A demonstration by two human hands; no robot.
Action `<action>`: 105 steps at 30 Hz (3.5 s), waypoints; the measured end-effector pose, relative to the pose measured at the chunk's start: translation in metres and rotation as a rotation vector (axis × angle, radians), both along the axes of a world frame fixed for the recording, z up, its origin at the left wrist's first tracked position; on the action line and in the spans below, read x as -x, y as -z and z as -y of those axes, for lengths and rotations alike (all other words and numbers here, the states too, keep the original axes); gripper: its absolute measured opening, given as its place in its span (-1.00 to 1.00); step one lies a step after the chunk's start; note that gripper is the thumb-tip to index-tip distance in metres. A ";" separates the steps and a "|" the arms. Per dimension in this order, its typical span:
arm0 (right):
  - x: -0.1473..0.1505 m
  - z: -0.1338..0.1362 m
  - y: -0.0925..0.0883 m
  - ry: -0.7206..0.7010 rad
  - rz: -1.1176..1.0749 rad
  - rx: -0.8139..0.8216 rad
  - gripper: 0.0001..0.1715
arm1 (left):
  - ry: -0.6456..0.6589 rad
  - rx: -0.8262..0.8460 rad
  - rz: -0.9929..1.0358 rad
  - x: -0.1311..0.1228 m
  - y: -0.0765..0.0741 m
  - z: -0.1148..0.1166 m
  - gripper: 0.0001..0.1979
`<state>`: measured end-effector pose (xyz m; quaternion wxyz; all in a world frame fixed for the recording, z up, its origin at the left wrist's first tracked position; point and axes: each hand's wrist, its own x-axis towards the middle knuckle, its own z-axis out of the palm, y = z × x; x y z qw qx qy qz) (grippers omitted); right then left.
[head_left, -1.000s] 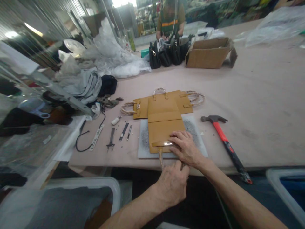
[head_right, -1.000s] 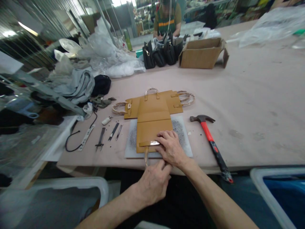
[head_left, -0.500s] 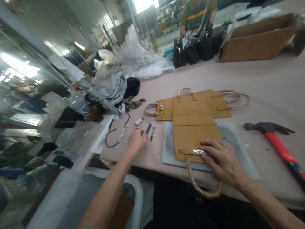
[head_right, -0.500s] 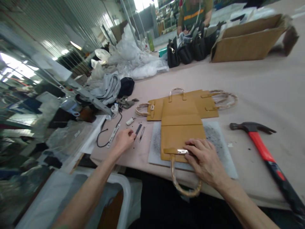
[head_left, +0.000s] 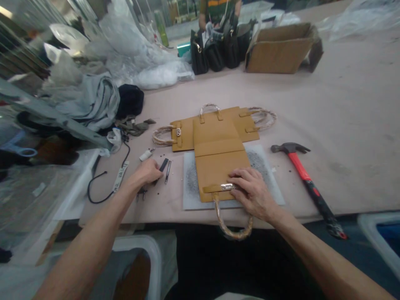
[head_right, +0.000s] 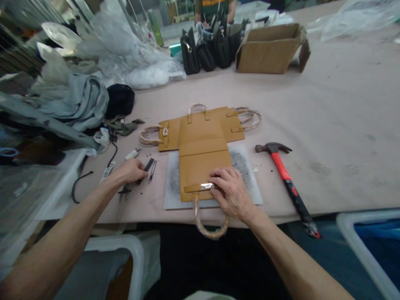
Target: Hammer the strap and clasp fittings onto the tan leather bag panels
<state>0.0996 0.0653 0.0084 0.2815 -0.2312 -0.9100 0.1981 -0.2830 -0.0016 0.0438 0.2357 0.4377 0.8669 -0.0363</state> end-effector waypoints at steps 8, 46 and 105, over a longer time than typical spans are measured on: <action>0.000 0.002 -0.003 0.013 0.018 0.030 -0.78 | -0.322 -0.581 0.708 -0.007 0.003 0.039 -0.56; 0.002 -0.012 0.013 0.024 -0.056 -0.088 -0.80 | -0.203 -0.033 -0.209 0.015 -0.003 0.066 -0.69; 0.004 0.000 -0.004 0.050 0.023 0.035 -0.78 | 0.242 -1.143 0.766 -0.143 0.042 0.049 -0.90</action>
